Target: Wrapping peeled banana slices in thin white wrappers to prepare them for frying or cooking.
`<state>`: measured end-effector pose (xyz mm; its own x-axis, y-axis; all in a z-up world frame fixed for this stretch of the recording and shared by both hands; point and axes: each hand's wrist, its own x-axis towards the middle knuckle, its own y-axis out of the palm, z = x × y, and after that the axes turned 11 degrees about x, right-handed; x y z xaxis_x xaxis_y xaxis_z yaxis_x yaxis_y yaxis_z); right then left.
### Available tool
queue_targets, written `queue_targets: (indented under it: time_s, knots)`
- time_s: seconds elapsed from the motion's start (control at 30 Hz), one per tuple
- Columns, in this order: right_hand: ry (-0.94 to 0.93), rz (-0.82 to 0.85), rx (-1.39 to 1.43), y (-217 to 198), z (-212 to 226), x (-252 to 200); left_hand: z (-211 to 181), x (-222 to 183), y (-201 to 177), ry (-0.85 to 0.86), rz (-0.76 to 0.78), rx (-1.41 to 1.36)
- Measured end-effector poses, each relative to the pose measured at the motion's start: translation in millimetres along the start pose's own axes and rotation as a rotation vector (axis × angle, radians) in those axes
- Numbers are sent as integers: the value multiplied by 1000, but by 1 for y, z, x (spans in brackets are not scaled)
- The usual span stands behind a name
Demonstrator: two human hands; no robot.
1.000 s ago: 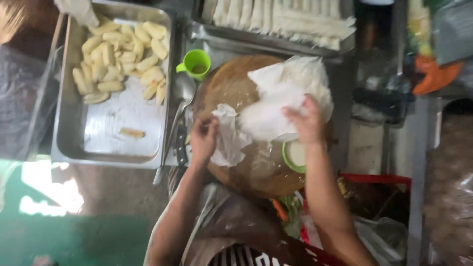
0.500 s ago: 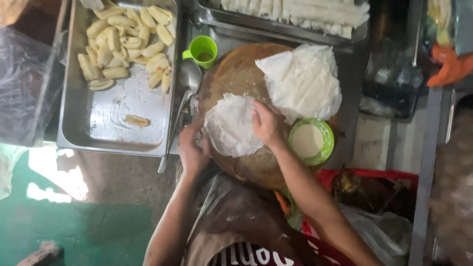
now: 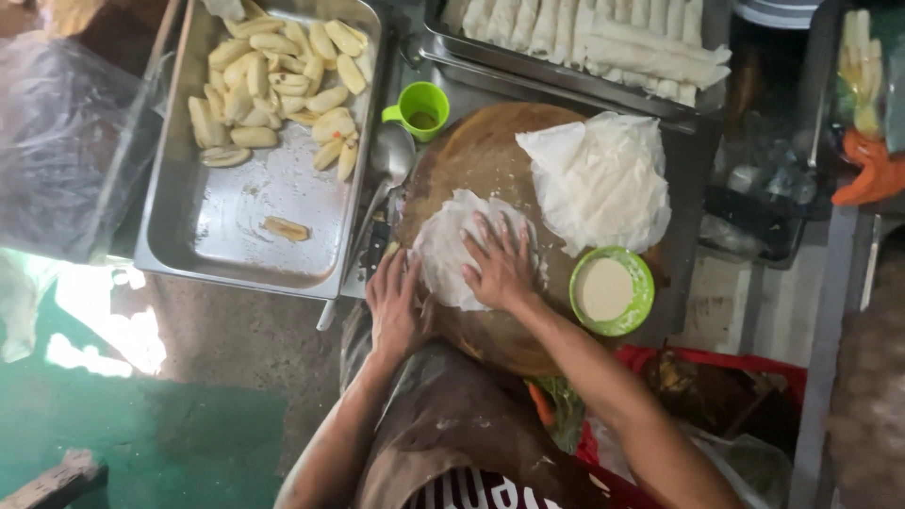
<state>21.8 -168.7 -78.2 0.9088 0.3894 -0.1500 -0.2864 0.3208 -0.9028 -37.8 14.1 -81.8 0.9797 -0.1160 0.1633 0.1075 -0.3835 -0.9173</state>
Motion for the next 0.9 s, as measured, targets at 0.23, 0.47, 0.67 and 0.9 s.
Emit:
queue_targets:
  time_s: [0.23,0.47,0.67,0.9]
  knots:
    - [-119,-195,-167,27,-17,-4,45,-52,-15,-343,-39,-42]
    - [-353,-575,-27,20,-17,-7,67,-98,-41,-534,-325,-134]
    - [-361,-664,230,-10,17,4,92,-105,-46,-686,-325,-169]
    - [-503,-562,566,14,97,123,137,-85,-80,-576,-401,-313]
